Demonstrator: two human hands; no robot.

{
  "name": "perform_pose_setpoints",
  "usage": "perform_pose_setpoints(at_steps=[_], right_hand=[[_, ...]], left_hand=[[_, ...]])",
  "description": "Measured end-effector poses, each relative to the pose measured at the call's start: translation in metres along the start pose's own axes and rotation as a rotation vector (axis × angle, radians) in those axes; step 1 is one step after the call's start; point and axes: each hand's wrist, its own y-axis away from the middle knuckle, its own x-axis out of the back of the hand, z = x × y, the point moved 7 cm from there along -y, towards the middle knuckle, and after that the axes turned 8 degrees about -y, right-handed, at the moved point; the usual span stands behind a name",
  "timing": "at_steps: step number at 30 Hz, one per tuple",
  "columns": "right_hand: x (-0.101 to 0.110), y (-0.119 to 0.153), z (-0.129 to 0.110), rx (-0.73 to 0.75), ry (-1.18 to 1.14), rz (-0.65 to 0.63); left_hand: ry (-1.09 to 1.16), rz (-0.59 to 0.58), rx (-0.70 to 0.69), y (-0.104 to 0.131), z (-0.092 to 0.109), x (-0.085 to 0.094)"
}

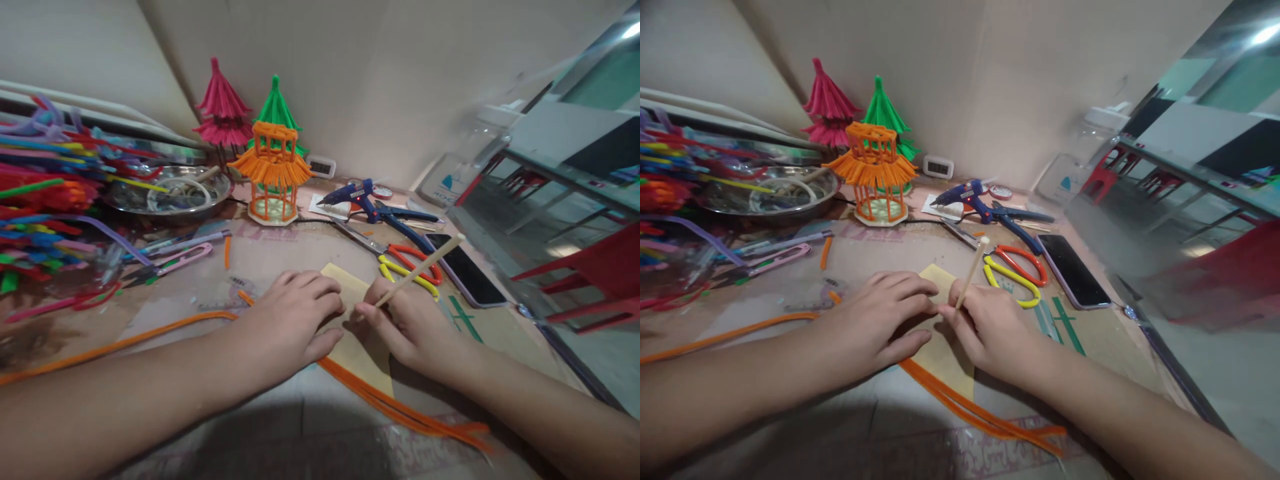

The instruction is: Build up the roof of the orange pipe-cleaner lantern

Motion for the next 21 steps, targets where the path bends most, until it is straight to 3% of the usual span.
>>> perform_pose_setpoints(at_steps=[21], right_hand=[[0.0007,0.0023,0.0005,0.005,-0.029,0.027]], left_hand=[[-0.001,-0.010,0.005,0.0000,0.0000,-0.0021]])
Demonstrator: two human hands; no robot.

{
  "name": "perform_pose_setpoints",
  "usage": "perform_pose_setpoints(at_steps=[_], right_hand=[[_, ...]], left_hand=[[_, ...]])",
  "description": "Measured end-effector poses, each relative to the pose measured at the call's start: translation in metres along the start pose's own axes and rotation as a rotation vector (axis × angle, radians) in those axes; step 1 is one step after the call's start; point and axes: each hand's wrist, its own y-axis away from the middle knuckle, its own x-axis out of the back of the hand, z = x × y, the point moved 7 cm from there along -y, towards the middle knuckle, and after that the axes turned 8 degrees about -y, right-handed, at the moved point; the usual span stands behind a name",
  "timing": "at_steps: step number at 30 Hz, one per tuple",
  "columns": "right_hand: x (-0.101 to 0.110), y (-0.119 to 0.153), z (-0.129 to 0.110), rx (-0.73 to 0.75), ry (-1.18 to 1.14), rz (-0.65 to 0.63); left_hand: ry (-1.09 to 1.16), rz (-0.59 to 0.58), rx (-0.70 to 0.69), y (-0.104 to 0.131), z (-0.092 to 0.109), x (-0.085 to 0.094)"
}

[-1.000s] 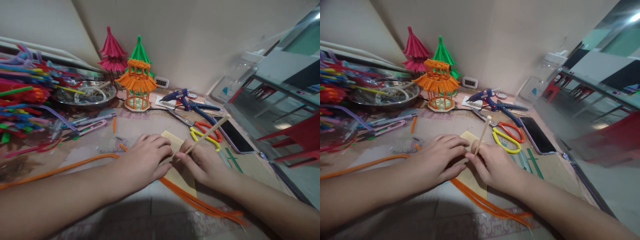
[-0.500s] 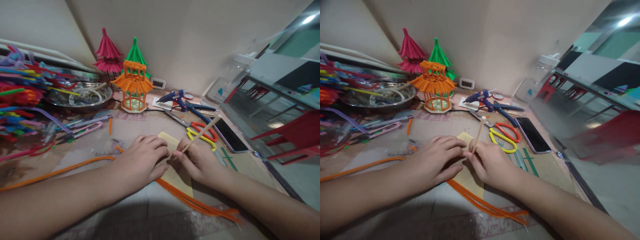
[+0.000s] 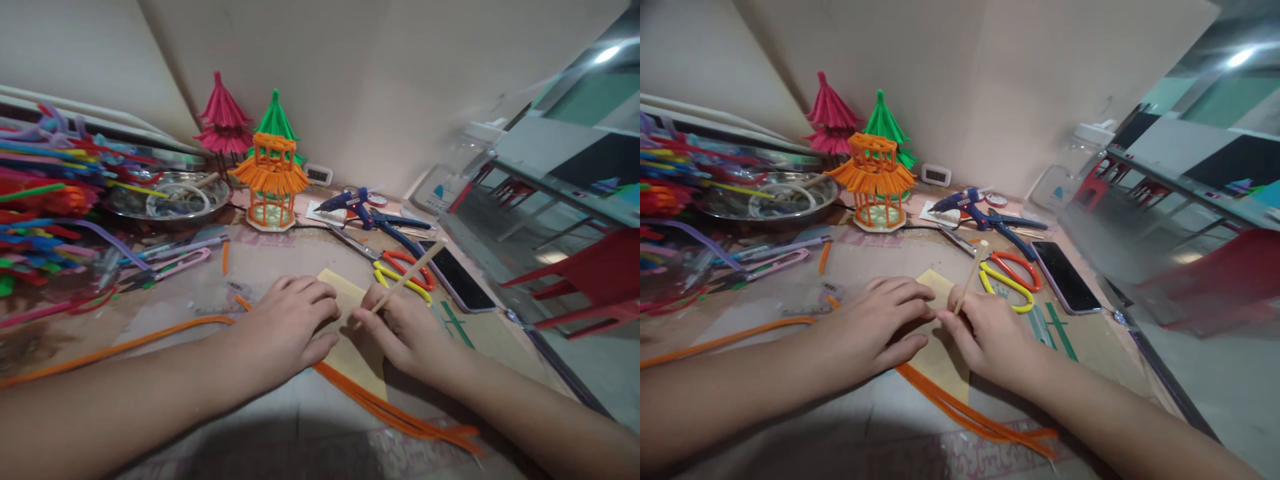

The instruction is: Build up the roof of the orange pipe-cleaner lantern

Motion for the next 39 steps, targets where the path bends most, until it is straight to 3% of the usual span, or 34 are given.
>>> perform_pose_setpoints(at_steps=[10,13,15,17,20,23,31,39], right_hand=[[-0.001,-0.003,-0.001,-0.001,-0.027,-0.016],[0.004,-0.003,0.013,-0.112,-0.130,0.052],[0.007,-0.001,0.027,-0.258,-0.406,0.132],[0.003,0.000,0.035,-0.370,-0.828,0.178],[-0.012,-0.002,0.029,-0.437,-1.363,0.109],[-0.022,-0.003,0.021,-0.494,-1.588,0.048],[-0.033,0.001,0.025,-0.544,-1.654,0.042],[-0.031,-0.001,0.016,-0.429,-1.672,-0.026]], left_hand=[[-0.003,-0.027,-0.001,-0.001,0.000,0.001],[-0.006,-0.011,0.008,-0.001,-0.001,0.001],[0.007,-0.006,0.019,-0.001,-0.002,0.001],[0.058,0.027,0.029,0.000,-0.003,0.005],[0.163,0.168,0.002,0.003,-0.001,0.020],[0.209,0.318,-0.061,0.008,0.005,0.036],[0.232,0.394,-0.073,0.013,0.011,0.044],[0.260,0.398,-0.089,0.013,0.011,0.047]])
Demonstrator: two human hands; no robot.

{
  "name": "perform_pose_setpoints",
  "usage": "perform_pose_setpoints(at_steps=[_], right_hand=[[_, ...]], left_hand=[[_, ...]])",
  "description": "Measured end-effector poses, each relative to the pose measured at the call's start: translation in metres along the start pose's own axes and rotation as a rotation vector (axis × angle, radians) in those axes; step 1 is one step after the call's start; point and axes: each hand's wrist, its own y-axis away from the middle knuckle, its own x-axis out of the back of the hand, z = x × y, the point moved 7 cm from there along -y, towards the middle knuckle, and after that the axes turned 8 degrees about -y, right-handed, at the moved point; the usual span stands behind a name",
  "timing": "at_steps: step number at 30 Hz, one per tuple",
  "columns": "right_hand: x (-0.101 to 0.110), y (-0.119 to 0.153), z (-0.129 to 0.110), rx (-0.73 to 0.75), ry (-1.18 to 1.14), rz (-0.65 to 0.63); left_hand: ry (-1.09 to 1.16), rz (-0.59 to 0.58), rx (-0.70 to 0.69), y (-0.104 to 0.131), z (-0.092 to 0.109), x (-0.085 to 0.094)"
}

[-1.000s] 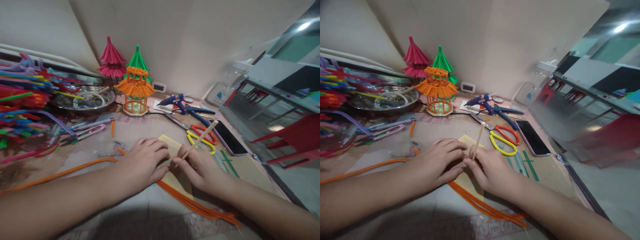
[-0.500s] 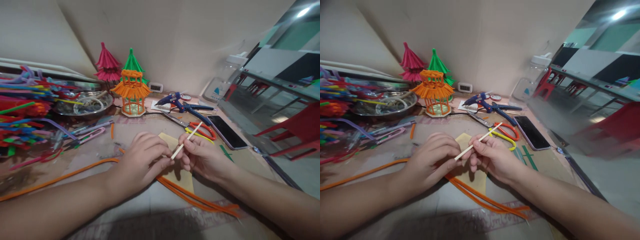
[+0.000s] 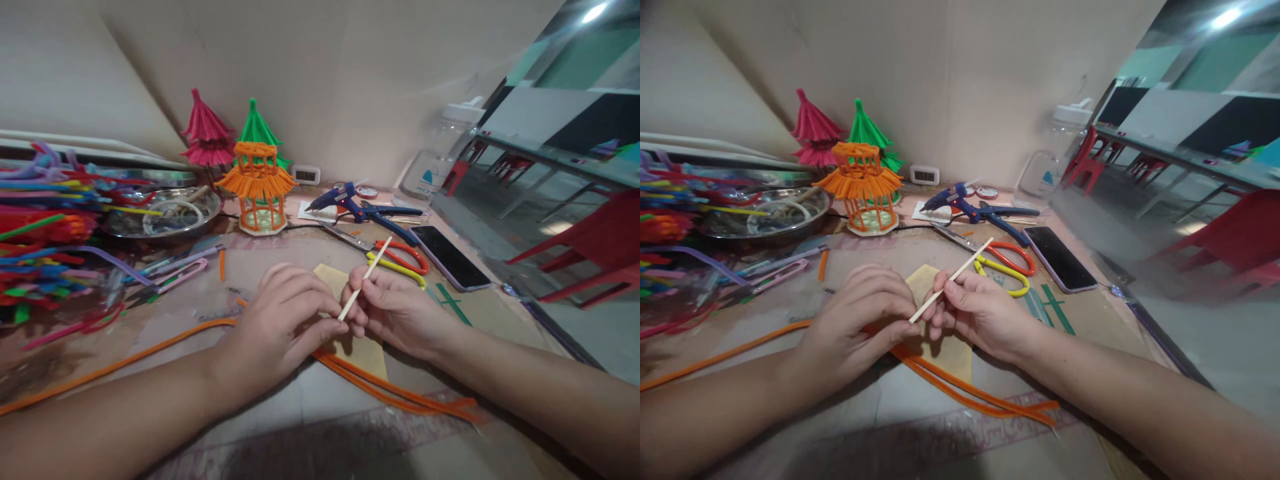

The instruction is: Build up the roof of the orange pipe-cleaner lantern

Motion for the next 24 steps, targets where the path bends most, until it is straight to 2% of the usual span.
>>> perform_pose_setpoints(at_steps=[7,10,19,24], right_hand=[[-0.001,0.000,-0.001,0.027,0.055,-0.005],[0.001,-0.001,-0.001,0.060,0.075,0.007],[0.016,0.001,-0.029,0.327,0.248,0.244],[0.013,0.002,-0.028,0.301,0.406,0.258]], left_hand=[[0.050,0.009,0.005,-0.001,-0.001,0.001],[0.085,-0.022,0.031,0.001,-0.003,0.000],[-0.058,-0.075,0.140,0.001,-0.019,-0.006],[-0.132,-0.074,0.245,0.005,-0.024,-0.010]])
